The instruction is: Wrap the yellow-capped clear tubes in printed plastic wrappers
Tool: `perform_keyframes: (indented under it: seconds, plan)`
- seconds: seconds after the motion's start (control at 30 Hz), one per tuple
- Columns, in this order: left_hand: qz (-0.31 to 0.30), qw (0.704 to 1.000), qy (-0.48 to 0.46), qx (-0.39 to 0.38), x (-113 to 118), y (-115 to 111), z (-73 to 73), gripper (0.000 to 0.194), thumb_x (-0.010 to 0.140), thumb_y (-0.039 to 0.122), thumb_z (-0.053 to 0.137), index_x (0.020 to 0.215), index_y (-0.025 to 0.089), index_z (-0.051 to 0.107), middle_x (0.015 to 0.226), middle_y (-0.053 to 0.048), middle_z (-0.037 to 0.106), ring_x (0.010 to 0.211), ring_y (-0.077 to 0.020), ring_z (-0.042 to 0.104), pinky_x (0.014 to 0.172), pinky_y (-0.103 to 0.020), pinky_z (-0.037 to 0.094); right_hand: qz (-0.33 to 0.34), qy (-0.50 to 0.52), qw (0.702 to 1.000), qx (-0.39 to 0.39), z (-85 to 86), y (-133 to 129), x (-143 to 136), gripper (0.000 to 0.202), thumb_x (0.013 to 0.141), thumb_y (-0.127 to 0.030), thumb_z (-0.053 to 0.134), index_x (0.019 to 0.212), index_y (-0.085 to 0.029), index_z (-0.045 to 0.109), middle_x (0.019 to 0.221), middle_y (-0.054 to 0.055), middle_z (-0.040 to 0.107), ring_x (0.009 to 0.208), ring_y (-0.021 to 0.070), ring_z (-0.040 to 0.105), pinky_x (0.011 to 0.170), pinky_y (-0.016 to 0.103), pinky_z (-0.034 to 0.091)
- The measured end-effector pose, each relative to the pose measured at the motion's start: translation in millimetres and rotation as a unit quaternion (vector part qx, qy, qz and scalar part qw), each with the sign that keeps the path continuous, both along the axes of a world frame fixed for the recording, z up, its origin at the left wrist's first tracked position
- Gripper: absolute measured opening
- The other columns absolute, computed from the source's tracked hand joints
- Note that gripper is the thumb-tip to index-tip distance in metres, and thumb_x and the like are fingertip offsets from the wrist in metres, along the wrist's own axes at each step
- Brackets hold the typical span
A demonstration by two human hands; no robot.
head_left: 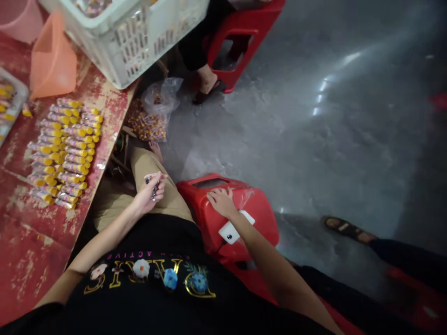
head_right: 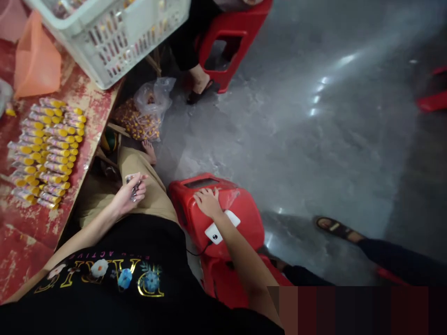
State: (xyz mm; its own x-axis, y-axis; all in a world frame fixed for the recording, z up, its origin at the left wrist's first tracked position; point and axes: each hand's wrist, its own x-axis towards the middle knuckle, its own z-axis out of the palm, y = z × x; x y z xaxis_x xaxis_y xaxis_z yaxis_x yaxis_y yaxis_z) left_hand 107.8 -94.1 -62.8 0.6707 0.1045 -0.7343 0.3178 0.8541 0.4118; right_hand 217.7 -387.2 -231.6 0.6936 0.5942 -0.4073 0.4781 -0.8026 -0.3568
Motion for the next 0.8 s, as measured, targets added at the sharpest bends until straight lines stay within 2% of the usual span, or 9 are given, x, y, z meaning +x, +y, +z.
perform_keyframes:
  seconds: [0.1, 0.2, 0.3, 0.37, 0.43, 0.5, 0.53, 0.63, 0.8]
  plan:
    - [0.051, 0.993, -0.031, -0.101, -7, 9, 3.9, 0.029, 0.08, 0.036, 0.075, 0.096, 0.013, 0.067, 0.068, 0.0, 0.053, 0.053, -0.0053, 0.043, 0.044, -0.016, 0.029, -0.021, 0.013, 0.999, 0.032, 13.0, 7, -7, 0.037, 0.095, -0.036, 0.042, 0.087, -0.017, 0.072, 0.1, 0.014, 0.072, 0.103, 0.0314, 0.06, 0.105, 0.067, 0.033]
    - [0.121, 0.989, -0.053, -0.069, -16, 16, 7.6, 0.02, 0.084, 0.027, 0.071, 0.101, 0.015, 0.068, 0.077, -0.003, 0.062, 0.062, -0.0093, 0.056, 0.055, -0.021, 0.044, -0.045, 0.012, 0.994, 0.102, 38.1, 41, -9, 0.038, 0.095, -0.043, 0.042, 0.091, -0.016, 0.069, 0.097, 0.015, 0.069, 0.098, 0.0305, 0.062, 0.097, 0.061, 0.045]
    - [0.174, 0.981, -0.079, 0.022, -30, 22, 12.6, 0.025, 0.084, 0.031, 0.073, 0.104, 0.017, 0.066, 0.091, -0.006, 0.071, 0.077, -0.015, 0.066, 0.075, -0.03, 0.054, -0.046, 0.017, 0.98, 0.191, 80.6, 109, -22, 0.043, 0.099, -0.046, 0.032, 0.107, -0.017, 0.063, 0.104, 0.013, 0.067, 0.097, 0.0233, 0.065, 0.089, 0.043, 0.054]
    - [0.198, 0.972, -0.103, 0.067, -42, 27, 18.4, 0.031, 0.081, 0.038, 0.076, 0.102, 0.017, 0.066, 0.096, -0.009, 0.073, 0.086, -0.0187, 0.069, 0.082, -0.033, 0.054, -0.024, 0.062, 0.961, 0.268, 115.6, 167, -39, 0.038, 0.098, -0.05, 0.041, 0.111, -0.02, 0.06, 0.106, 0.009, 0.068, 0.093, 0.0185, 0.066, 0.082, 0.033, 0.056]
    - [0.233, 0.959, -0.123, 0.103, -57, 35, 26.2, 0.038, 0.076, 0.043, 0.08, 0.099, 0.016, 0.066, 0.098, -0.011, 0.074, 0.092, -0.0214, 0.07, 0.084, -0.034, 0.053, -0.027, 0.189, 0.906, 0.379, 150.3, 222, -59, 0.032, 0.088, -0.05, 0.063, 0.1, -0.02, 0.064, 0.095, 0.005, 0.07, 0.083, 0.0167, 0.067, 0.075, 0.03, 0.056]
    - [0.294, 0.938, -0.121, 0.139, -74, 46, 34.5, 0.043, 0.072, 0.045, 0.083, 0.1, 0.016, 0.067, 0.1, -0.011, 0.074, 0.095, -0.0223, 0.07, 0.083, -0.033, 0.053, -0.033, 0.288, 0.854, 0.432, 179.3, 264, -80, 0.029, 0.08, -0.046, 0.074, 0.087, -0.019, 0.066, 0.083, 0.003, 0.07, 0.074, 0.0154, 0.065, 0.071, 0.029, 0.056]
    - [0.332, 0.924, -0.106, 0.157, -84, 51, 38.2, 0.046, 0.069, 0.045, 0.085, 0.1, 0.016, 0.067, 0.1, -0.01, 0.074, 0.095, -0.0215, 0.069, 0.082, -0.032, 0.054, -0.033, 0.308, 0.842, 0.442, 190.3, 279, -91, 0.027, 0.08, -0.044, 0.075, 0.084, -0.019, 0.067, 0.08, 0.002, 0.07, 0.072, 0.0149, 0.065, 0.069, 0.029, 0.055]
    - [0.421, 0.885, -0.033, 0.197, -115, 61, 44.6, 0.049, 0.058, 0.041, 0.091, 0.093, 0.016, 0.068, 0.089, -0.004, 0.071, 0.077, -0.0143, 0.066, 0.07, -0.026, 0.053, 0.008, 0.3, 0.837, 0.457, 207.7, 308, -119, 0.019, 0.083, -0.038, 0.072, 0.083, -0.019, 0.07, 0.079, 0.002, 0.069, 0.071, 0.0143, 0.063, 0.068, 0.027, 0.053]
    - [0.535, 0.814, 0.049, 0.221, -157, 57, 42.8, 0.043, 0.057, 0.043, 0.091, 0.07, 0.014, 0.062, 0.063, 0.003, 0.056, 0.054, -0.0058, 0.048, 0.05, -0.02, 0.039, 0.098, 0.379, 0.817, 0.424, 201.7, 328, -163, 0.026, 0.087, -0.041, 0.068, 0.073, -0.019, 0.065, 0.068, -0.001, 0.063, 0.063, 0.0124, 0.058, 0.062, 0.025, 0.049]
